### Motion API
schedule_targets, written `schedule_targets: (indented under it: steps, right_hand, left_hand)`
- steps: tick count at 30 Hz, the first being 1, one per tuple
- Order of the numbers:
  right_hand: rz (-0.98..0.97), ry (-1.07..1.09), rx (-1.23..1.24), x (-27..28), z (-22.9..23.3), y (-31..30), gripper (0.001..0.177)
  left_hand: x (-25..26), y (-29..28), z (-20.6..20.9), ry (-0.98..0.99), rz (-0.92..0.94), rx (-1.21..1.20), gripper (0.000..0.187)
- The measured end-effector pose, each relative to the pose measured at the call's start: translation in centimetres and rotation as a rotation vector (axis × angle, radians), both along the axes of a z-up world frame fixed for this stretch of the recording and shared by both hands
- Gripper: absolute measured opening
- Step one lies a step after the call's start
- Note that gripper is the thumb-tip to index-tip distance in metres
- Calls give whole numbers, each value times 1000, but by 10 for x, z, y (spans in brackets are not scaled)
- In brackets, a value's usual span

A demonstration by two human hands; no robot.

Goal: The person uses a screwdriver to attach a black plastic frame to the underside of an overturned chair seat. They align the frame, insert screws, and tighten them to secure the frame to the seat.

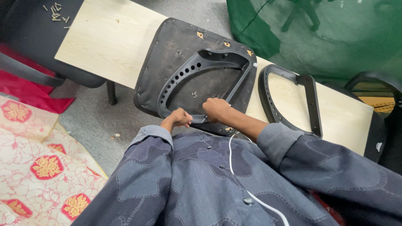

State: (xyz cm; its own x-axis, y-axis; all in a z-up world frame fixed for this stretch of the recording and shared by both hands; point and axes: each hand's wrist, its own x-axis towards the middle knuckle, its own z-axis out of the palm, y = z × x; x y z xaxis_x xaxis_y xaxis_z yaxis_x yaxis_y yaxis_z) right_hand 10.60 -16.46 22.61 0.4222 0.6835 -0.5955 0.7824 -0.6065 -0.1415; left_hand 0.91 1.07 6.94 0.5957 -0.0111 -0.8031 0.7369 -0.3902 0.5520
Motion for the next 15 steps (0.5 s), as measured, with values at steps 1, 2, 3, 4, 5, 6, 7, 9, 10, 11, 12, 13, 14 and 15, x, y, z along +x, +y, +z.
schedule_targets:
  steps: [1,2,3,4,5,6,7,9,10,11,12,13,14,15]
  right_hand:
    - [44,-12,6,0,-3,-1,19]
    - [89,-25,12,2,-6,-3,19]
    - [130,-39,18,3,-8,-4,18]
    - [158,-31,9,5,-11,-5,19]
    - [188,-22,1,7,-13,-5,20]
    - [217,-13,-7,7,-14,-5,21]
    - [177,4,-5,7,-12,-6,20]
    - [94,38,-2,7,-7,-3,18]
    - [22,53,-28,7,-4,0,17]
    - [-52,65,-51,6,0,3,17]
    - [-125,78,-72,6,4,5,17]
    - [-228,126,-110,7,9,6,14]
    - [-331,175,-148,10,12,8,13]
    - [-432,224,-187,12,15,9,16]
  left_hand:
    - [-1,-1,-2,-4,15,1,24]
    - [-3,-1,-5,-8,31,1,23]
    - [-5,-1,-8,-37,30,8,24]
    - [-6,0,-13,-67,30,15,25]
    - [-8,1,-18,-96,30,22,26]
    - [-8,0,-23,-106,36,26,25]
    - [-8,-2,-27,-116,46,29,24]
    - [-9,-3,-34,-127,65,31,23]
    - [-9,-3,-37,-128,75,29,23]
    - [-9,-4,-39,-132,84,31,23]
    - [-10,-4,-40,-141,87,42,22]
    - [-11,-6,-40,-146,89,51,22]
    - [-12,-6,-40,-152,91,60,22]
    - [-13,-8,-40,-157,99,63,22]
